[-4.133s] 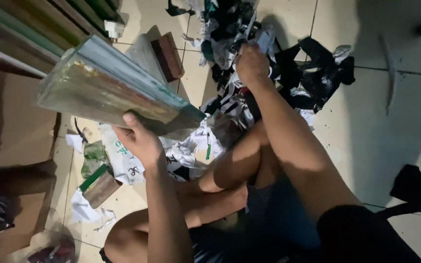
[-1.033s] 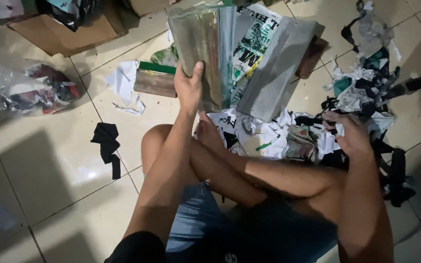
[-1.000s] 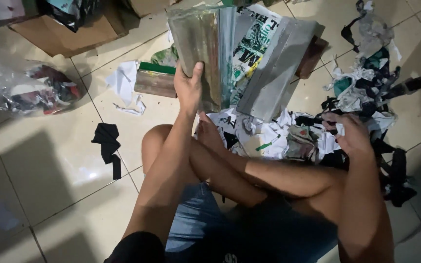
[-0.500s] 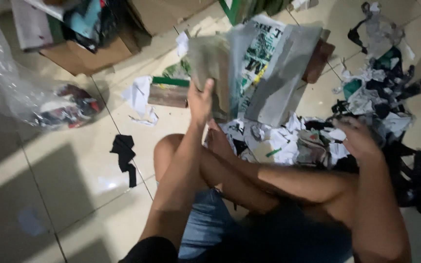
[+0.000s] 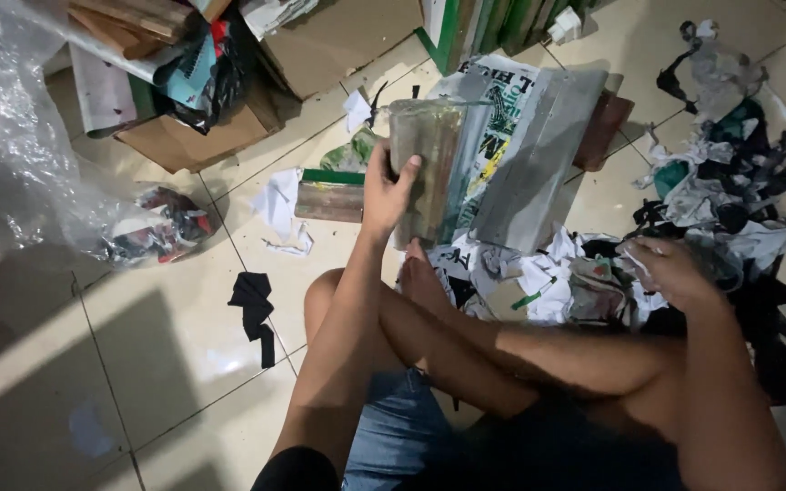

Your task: Cleaning ink off a screen printing squeegee using small scraps of fabric.

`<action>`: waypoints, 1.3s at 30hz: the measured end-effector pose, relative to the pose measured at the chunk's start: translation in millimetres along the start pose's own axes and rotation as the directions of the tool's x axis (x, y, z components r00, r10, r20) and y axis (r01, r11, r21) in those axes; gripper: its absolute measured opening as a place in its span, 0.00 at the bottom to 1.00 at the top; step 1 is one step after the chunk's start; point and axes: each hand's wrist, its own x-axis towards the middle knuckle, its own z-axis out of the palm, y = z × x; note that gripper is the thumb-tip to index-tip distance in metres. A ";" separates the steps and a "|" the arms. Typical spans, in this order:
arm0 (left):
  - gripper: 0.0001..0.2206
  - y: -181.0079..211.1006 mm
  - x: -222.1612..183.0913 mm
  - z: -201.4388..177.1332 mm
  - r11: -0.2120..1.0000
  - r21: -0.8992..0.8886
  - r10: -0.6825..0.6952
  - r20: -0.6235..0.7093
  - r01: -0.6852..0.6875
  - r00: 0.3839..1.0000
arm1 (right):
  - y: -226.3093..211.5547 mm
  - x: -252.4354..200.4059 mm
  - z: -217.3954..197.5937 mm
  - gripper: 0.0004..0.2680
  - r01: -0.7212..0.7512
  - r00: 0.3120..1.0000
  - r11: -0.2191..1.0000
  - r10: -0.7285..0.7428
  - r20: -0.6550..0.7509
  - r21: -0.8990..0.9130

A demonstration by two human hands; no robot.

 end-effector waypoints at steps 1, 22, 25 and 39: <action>0.21 11.6 0.6 0.9 1.000 0.002 -0.001 -0.001 0.001 1.000 | -1.2 -0.1 1.4 0.08 -0.001 1.000 1.000 0.001 0.003 0.000; 0.16 21.5 43.8 11.6 0.982 0.021 0.187 0.006 -0.187 0.982 | -101.0 -75.1 115.4 0.11 0.295 0.952 0.885 -0.303 -0.037 0.360; 0.17 27.8 33.5 15.4 0.978 0.036 0.209 -0.080 -0.206 0.975 | -136.5 -112.6 165.6 0.13 0.382 0.921 0.802 -0.374 -0.113 0.459; 0.20 58.8 38.2 8.6 0.998 0.053 0.002 -0.417 0.022 0.909 | -110.7 -76.4 290.1 0.07 0.519 0.845 0.813 -0.442 -0.299 0.265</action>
